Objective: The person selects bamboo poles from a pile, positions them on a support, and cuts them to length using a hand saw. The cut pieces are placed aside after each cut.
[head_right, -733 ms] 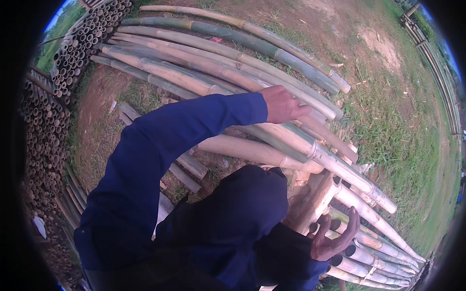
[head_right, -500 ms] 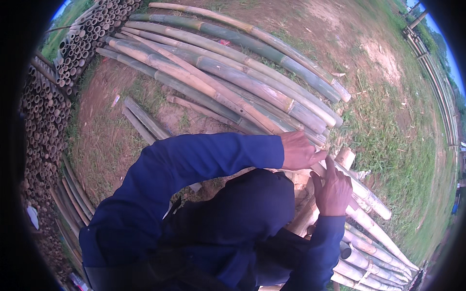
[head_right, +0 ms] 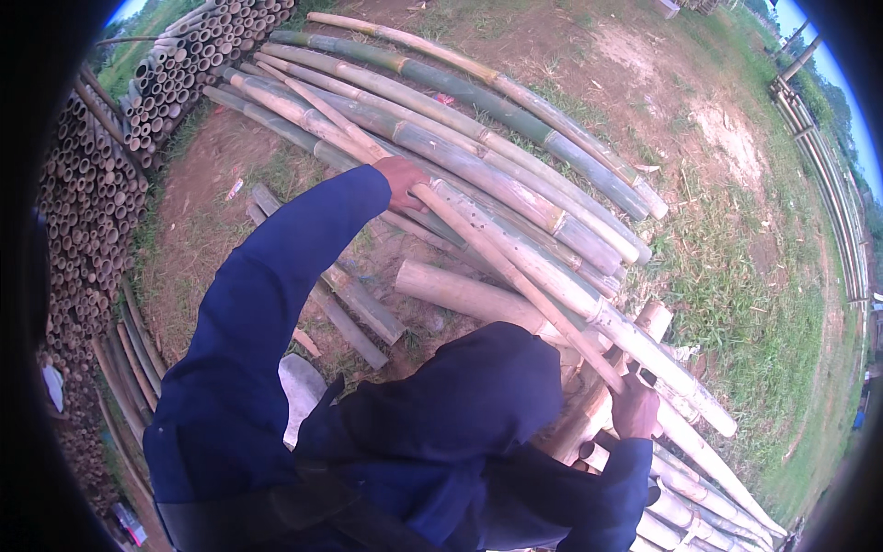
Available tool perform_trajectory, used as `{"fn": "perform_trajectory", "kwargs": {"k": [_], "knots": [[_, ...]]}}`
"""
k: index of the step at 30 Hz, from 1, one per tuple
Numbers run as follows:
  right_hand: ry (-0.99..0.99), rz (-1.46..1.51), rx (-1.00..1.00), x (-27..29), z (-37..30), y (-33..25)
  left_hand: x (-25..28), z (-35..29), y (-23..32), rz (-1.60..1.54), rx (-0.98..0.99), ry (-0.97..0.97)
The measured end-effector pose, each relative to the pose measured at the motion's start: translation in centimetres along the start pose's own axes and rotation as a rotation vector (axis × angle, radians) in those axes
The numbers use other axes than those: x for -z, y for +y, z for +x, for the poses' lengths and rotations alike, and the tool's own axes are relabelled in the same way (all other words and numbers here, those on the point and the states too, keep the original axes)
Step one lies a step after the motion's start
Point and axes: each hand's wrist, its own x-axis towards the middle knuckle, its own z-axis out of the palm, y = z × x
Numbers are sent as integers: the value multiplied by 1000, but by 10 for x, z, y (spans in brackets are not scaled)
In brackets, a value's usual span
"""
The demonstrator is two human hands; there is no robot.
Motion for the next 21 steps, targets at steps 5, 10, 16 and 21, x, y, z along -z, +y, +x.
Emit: {"fn": "perform_trajectory", "kwargs": {"k": [5, 10, 16, 21], "knots": [[177, -63, 61, -5, 3, -8, -47, 7, -23, 144, -156, 409], [-68, 32, 45, -4, 13, 4, -43, 20, -32, 131, -241, 604], [-126, 217, 79, -21, -3, -6, -11, -3, -43, 76, -340, 549], [-118, 167, 83, -11, -4, -17, -21, -29, -67, 162, -213, 406]]}}
